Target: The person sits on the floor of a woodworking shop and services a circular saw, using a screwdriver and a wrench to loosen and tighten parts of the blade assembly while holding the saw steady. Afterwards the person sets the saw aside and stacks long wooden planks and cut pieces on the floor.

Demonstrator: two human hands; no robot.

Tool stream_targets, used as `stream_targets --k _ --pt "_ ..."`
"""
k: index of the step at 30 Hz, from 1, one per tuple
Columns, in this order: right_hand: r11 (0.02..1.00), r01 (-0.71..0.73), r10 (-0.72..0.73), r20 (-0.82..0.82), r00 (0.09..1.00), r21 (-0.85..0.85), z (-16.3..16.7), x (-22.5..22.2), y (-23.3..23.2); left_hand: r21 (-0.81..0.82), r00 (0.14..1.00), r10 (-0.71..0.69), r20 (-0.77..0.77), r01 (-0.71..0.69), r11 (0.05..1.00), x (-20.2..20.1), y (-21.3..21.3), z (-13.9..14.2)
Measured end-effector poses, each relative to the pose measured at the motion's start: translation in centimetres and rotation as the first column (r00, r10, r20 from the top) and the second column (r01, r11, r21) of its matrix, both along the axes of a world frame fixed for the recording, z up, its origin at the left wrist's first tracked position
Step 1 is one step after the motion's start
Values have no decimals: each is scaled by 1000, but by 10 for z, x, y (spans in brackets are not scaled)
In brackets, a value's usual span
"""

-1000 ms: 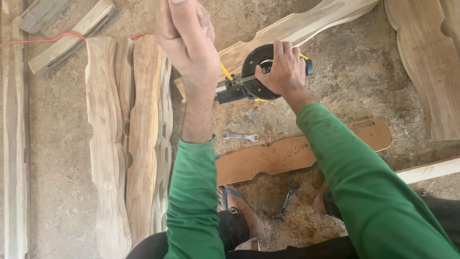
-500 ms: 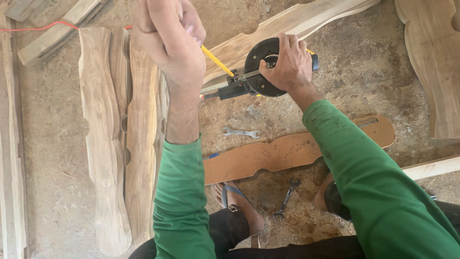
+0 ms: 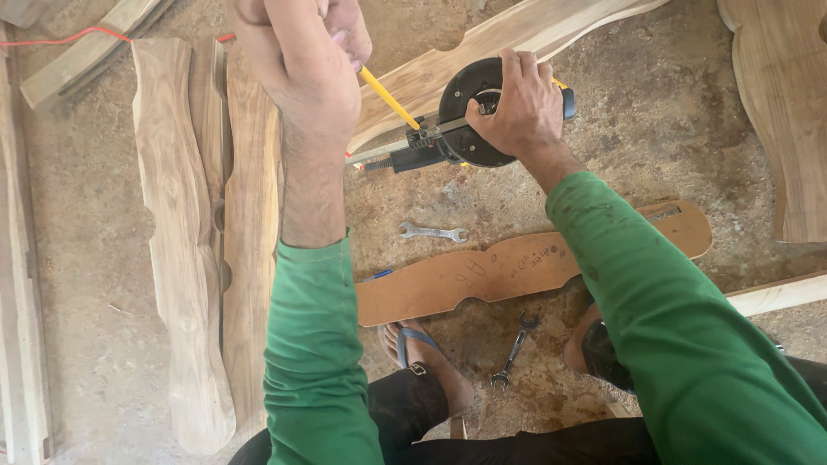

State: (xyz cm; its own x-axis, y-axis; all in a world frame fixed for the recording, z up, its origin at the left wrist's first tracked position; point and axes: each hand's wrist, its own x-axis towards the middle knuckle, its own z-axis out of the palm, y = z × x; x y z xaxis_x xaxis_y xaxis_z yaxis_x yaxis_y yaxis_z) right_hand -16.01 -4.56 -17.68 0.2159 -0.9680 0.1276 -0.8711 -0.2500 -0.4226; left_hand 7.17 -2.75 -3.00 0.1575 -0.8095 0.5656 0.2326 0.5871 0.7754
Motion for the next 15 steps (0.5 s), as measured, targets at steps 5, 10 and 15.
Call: stream_targets --k 5,10,15 --pt "1000 -6 6 -18 1000 13 -1 0 1 39 997 -72 28 71 997 3 2 4" --pt "1000 1 -1 -25 1000 5 -1 4 -1 58 986 -153 65 149 987 5 0 11" --pt "1000 1 -1 -24 1000 11 -3 6 -1 127 982 -139 124 123 984 9 -2 9"
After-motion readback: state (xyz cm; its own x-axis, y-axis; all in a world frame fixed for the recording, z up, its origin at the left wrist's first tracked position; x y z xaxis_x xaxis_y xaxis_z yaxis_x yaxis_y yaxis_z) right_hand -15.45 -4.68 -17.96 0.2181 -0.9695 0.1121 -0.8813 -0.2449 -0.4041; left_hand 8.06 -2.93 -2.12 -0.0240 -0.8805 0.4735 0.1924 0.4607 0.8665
